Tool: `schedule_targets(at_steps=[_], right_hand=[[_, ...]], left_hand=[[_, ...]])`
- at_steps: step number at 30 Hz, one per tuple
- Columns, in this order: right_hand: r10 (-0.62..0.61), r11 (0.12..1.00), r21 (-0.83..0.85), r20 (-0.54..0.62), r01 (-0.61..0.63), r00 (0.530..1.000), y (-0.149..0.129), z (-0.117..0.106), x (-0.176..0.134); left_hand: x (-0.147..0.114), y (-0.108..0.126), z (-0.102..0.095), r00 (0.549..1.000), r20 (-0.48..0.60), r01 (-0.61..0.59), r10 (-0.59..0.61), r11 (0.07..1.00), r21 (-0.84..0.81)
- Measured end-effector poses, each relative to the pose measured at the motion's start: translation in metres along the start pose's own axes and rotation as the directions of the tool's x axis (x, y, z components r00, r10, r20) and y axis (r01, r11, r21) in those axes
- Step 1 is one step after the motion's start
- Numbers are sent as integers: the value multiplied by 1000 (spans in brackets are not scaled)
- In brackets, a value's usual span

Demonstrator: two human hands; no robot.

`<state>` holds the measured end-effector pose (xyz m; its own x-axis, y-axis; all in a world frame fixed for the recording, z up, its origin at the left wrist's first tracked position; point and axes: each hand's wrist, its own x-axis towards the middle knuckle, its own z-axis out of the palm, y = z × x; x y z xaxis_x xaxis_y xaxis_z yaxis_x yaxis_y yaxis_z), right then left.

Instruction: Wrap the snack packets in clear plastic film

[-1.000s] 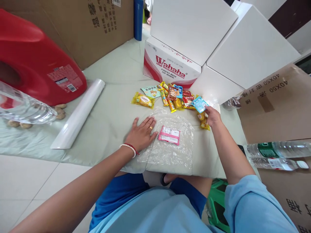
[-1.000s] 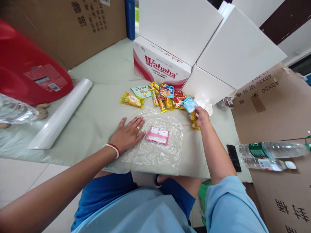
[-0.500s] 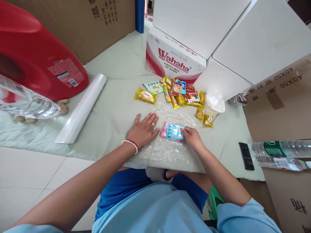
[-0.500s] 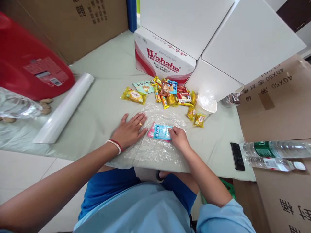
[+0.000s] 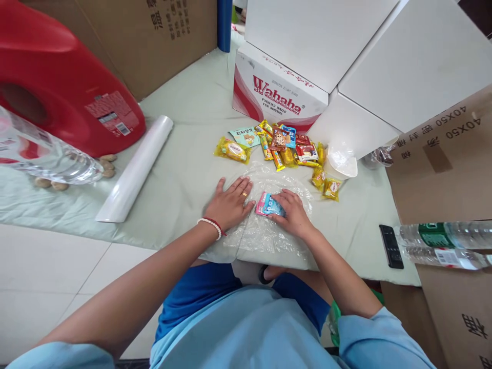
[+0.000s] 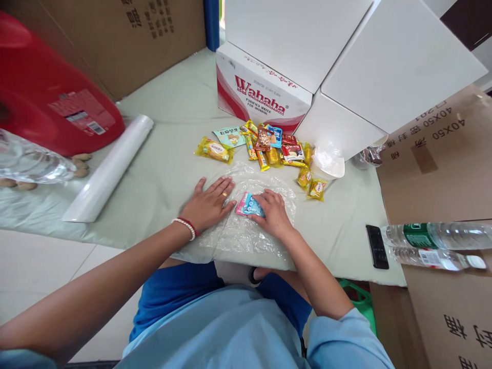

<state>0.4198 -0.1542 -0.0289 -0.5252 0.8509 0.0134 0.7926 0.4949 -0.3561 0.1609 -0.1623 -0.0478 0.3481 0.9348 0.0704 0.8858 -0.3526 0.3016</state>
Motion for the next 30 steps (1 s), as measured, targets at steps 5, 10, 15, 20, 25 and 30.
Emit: schedule_targets(at_steps=[5, 10, 15, 20, 25, 30], right_hand=[[-15, 998, -59, -11, 14, 1000, -11, 3, 1], [-73, 994, -87, -23, 71, 997, -16, -1, -6], [-76, 996, -44, 9, 77, 997, -10, 4, -11], [-38, 998, 46, -19, 39, 999, -5, 1, -25], [87, 975, 222, -256, -29, 963, -6, -24, -84], [95, 944, 327, -176, -33, 980, -6, -11, -155]], left_hand=[[0, 1, -1, 1000, -11, 2, -2, 1000, 6], [-4, 2, 2, 999, -45, -9, 9, 1000, 2], [-4, 3, 3, 999, -32, 11, -12, 999, -37], [-15, -7, -12, 992, -17, 120, -123, 986, -115], [-66, -12, -27, 988, -52, -150, 146, 985, -87], [-114, -22, -14, 944, -32, -328, 328, 926, -189]])
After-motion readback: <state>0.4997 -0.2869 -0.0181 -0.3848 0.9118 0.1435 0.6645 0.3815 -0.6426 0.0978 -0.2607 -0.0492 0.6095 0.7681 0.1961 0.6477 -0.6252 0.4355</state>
